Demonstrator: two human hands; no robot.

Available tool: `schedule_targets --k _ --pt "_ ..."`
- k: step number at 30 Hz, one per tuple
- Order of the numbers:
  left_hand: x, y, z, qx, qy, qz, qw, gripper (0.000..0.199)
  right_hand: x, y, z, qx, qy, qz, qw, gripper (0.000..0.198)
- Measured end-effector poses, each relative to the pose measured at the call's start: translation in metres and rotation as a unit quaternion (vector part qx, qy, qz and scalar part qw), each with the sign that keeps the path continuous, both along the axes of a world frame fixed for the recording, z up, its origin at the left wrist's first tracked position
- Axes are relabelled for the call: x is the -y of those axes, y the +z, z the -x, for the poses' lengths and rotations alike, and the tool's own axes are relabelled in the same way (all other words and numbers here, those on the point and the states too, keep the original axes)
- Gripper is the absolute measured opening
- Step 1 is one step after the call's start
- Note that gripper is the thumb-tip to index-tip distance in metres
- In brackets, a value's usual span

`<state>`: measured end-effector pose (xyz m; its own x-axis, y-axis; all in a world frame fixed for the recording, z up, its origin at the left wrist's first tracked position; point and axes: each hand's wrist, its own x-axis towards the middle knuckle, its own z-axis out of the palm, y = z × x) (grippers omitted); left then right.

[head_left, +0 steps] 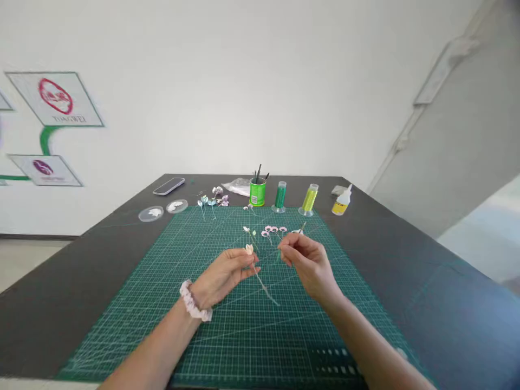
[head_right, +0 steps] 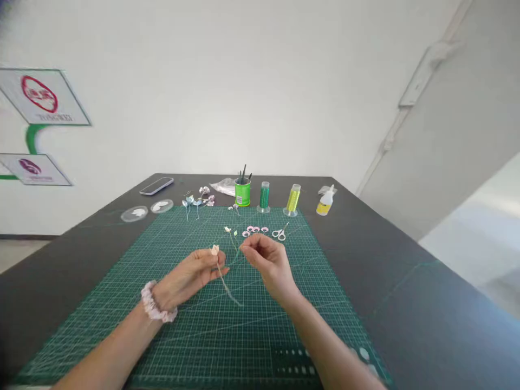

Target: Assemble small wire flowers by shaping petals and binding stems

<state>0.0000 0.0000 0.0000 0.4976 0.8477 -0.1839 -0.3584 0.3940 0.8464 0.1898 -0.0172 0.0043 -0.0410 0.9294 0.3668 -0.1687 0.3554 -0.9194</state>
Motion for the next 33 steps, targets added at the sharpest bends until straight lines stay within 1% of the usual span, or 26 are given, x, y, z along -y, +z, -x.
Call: schedule_targets --k 2,5,8,11,13,14,17,21,24,28,33 --pt "0.001 -0.003 -0.002 0.014 0.018 -0.011 1.000 0.023 0.003 0.002 0.013 0.016 -0.005 0.007 1.000 0.016" --pt "0.003 -0.006 -0.005 0.034 0.035 -0.029 0.998 0.023 0.007 0.002 0.028 0.048 -0.005 0.035 0.998 0.015" --pt "0.004 -0.007 -0.008 0.047 0.046 -0.041 0.997 0.022 0.010 -0.002 0.035 0.042 -0.031 0.049 0.997 0.016" --pt "0.004 -0.007 -0.010 0.050 0.078 -0.043 0.995 0.023 0.011 -0.006 0.037 0.046 -0.063 0.054 0.995 0.015" --pt "0.003 -0.007 -0.011 0.051 0.095 -0.050 0.993 0.024 0.012 -0.006 0.038 0.042 -0.057 0.065 0.995 0.015" --pt "0.003 -0.007 -0.011 0.051 0.097 -0.054 0.993 0.024 0.012 -0.005 0.038 0.036 -0.038 0.073 0.996 0.016" --pt "0.003 -0.009 -0.012 0.051 0.085 -0.058 0.993 0.022 0.013 0.000 0.039 0.018 -0.002 0.106 0.994 0.016" --pt "0.004 -0.008 -0.012 0.051 0.073 -0.063 0.994 0.020 0.013 0.004 0.038 0.011 0.017 0.149 0.989 0.019" --pt "0.005 -0.005 -0.012 0.056 0.059 -0.079 0.994 0.020 0.012 0.006 0.038 0.006 0.028 0.175 0.984 0.019" --pt "0.006 -0.004 -0.013 0.051 0.047 -0.105 0.992 0.019 0.012 0.007 0.039 0.014 0.036 0.191 0.981 0.019" --pt "0.006 -0.004 -0.011 0.036 0.038 -0.105 0.993 0.016 0.012 0.009 0.037 0.033 0.033 0.204 0.978 0.022"
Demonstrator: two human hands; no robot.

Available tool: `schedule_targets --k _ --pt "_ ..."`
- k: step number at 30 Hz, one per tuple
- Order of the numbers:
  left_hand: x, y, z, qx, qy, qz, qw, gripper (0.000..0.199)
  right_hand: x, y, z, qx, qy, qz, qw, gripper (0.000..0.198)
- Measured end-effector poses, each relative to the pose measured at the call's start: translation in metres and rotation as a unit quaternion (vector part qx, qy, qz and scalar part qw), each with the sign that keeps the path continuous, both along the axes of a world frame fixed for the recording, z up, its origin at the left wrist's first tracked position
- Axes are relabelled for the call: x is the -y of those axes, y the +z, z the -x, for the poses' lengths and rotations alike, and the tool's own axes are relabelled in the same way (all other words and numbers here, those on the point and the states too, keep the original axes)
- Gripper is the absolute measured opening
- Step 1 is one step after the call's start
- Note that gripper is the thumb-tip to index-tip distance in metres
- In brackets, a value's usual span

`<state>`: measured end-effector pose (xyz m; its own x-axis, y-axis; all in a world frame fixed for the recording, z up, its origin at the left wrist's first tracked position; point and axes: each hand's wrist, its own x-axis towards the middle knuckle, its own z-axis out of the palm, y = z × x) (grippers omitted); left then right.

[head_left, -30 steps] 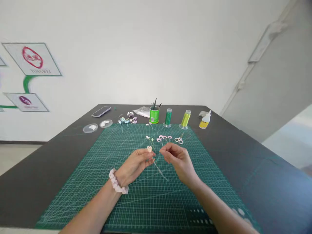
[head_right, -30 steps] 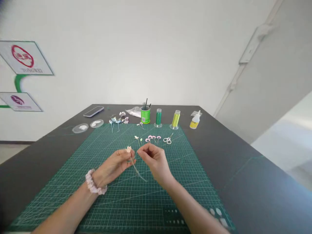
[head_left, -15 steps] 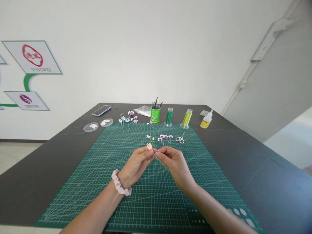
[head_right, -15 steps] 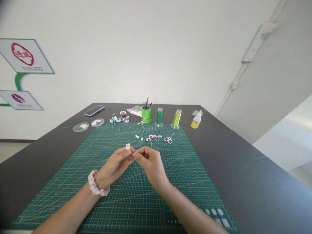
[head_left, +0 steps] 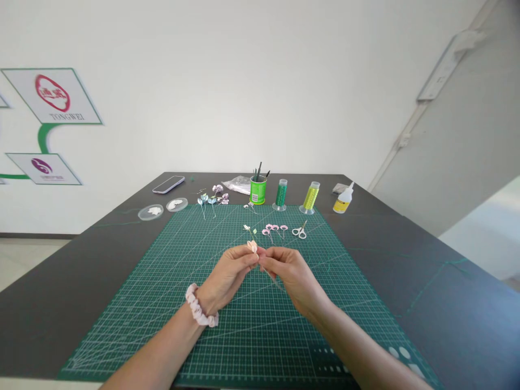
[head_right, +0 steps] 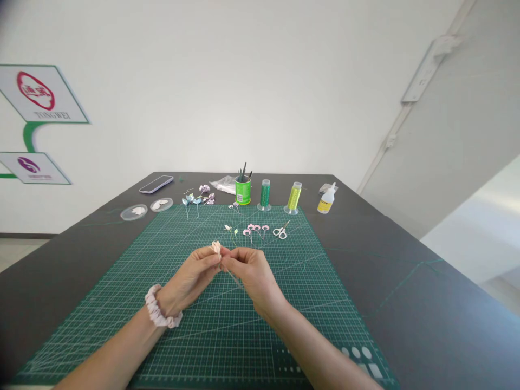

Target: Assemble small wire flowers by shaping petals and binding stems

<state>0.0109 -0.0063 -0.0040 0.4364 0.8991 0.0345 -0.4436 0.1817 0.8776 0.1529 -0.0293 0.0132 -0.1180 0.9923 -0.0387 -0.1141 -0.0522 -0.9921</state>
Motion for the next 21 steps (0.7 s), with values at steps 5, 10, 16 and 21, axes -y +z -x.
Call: schedule_targets --k 5,10,16,21 --pt "-0.003 0.006 0.011 -0.029 -0.005 -0.026 0.999 0.035 -0.001 0.002 -0.009 0.043 0.003 -0.012 0.999 0.021" --pt "-0.008 0.010 0.020 -0.085 -0.004 -0.130 0.988 0.038 -0.001 0.005 -0.014 0.085 0.023 -0.022 0.996 0.017" --pt "-0.003 0.017 0.019 -0.131 0.050 -0.264 0.954 0.017 0.001 0.008 -0.014 0.124 0.005 -0.069 0.990 0.016" --pt "0.002 0.017 0.016 -0.174 0.097 -0.338 0.920 0.006 0.003 0.009 -0.013 0.141 0.005 -0.075 0.987 0.016"
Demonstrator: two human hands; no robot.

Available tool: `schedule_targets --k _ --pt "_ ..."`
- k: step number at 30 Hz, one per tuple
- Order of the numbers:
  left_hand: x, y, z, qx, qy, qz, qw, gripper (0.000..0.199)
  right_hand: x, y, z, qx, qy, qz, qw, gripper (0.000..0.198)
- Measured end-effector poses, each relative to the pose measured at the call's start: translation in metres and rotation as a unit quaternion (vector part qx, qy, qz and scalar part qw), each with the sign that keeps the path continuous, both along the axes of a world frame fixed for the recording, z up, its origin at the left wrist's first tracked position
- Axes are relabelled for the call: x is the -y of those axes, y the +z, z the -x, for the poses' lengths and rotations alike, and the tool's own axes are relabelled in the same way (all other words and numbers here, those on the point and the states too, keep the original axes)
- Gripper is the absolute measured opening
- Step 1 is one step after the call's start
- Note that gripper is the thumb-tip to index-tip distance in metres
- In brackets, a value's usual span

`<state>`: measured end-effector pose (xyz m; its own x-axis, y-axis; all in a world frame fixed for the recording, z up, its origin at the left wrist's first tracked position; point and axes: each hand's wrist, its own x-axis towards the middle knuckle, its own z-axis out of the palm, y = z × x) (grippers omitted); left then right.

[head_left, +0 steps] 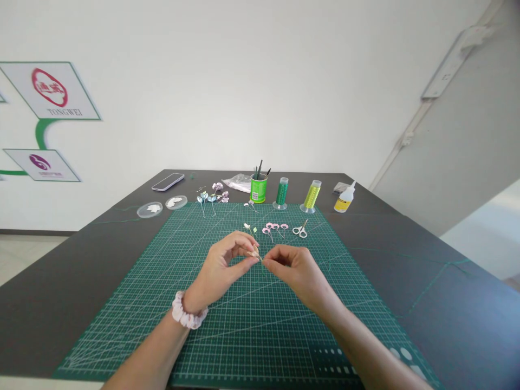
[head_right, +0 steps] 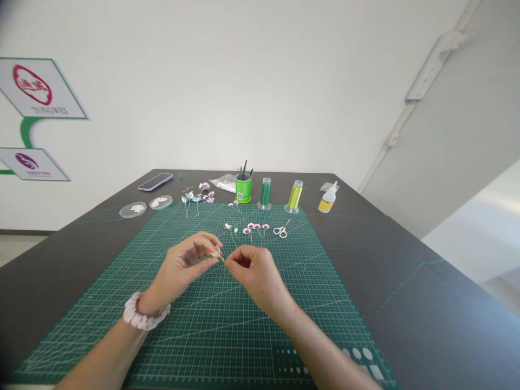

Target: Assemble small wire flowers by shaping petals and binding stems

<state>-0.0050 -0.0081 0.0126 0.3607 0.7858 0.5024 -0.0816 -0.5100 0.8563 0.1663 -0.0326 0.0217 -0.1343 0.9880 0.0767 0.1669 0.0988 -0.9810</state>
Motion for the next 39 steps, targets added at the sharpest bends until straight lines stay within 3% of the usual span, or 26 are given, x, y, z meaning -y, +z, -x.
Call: schedule_targets --k 11,21,32,39 --pt "0.0021 -0.0065 0.0009 -0.076 0.125 -0.153 0.977 0.007 0.0015 -0.0011 0.0032 -0.007 -0.021 -0.003 1.000 0.017" --pt "0.0052 -0.0038 0.0008 -0.114 0.198 -0.277 0.934 0.009 0.0022 -0.0033 0.0030 -0.033 -0.013 -0.001 0.999 0.017" --pt "0.0029 -0.0075 0.0035 -0.102 0.178 -0.308 0.929 0.013 0.0047 0.0027 0.0025 -0.031 -0.003 0.017 0.999 0.018" --pt "0.0001 -0.0075 0.0068 -0.067 0.130 -0.255 0.956 0.023 0.0054 0.0022 0.0013 -0.057 0.005 0.028 0.998 0.019"
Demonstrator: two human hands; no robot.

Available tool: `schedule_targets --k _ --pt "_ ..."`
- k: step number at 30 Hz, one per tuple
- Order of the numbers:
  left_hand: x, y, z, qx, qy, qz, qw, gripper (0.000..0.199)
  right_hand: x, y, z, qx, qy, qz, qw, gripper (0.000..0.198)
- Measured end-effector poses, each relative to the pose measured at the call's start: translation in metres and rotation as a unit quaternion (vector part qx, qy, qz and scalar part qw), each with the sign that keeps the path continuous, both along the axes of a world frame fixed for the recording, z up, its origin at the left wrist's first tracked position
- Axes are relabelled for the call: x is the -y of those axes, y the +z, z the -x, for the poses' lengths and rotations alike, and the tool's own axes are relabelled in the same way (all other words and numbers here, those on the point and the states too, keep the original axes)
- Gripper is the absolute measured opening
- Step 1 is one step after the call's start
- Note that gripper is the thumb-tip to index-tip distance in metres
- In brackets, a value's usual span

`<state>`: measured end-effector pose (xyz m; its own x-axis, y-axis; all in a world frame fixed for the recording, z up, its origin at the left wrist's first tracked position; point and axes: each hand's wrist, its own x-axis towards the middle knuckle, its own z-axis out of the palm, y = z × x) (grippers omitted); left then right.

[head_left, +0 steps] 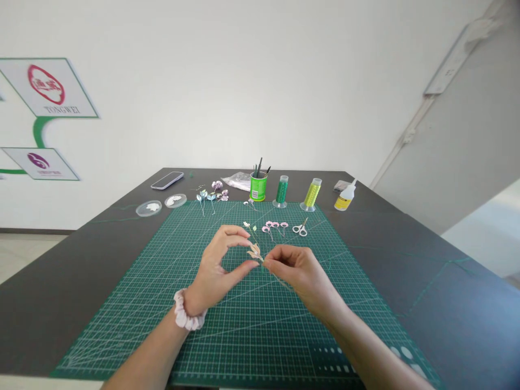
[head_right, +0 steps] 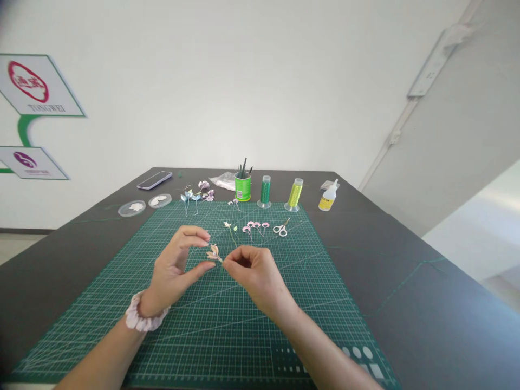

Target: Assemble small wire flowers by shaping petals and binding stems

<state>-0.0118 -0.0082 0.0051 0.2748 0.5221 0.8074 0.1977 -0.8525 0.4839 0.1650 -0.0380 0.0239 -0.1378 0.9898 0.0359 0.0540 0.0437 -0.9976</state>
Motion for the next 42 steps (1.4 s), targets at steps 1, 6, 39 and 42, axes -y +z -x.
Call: schedule_targets --k 1,6,39,42 --pt "0.000 0.001 0.000 0.009 -0.012 0.010 1.000 0.023 0.000 0.000 0.000 -0.003 0.001 0.001 1.000 0.019" --pt "0.002 0.006 0.000 0.000 -0.027 0.038 0.999 0.013 0.001 -0.002 -0.001 0.020 -0.004 -0.030 0.999 0.017" --pt "0.015 0.004 -0.015 0.022 0.112 -0.083 0.990 0.018 0.008 -0.015 0.017 0.209 -0.144 -0.463 0.850 0.024" --pt "0.018 0.002 -0.017 0.030 0.100 -0.082 0.991 0.021 0.008 -0.015 0.019 0.211 -0.151 -0.473 0.842 0.023"
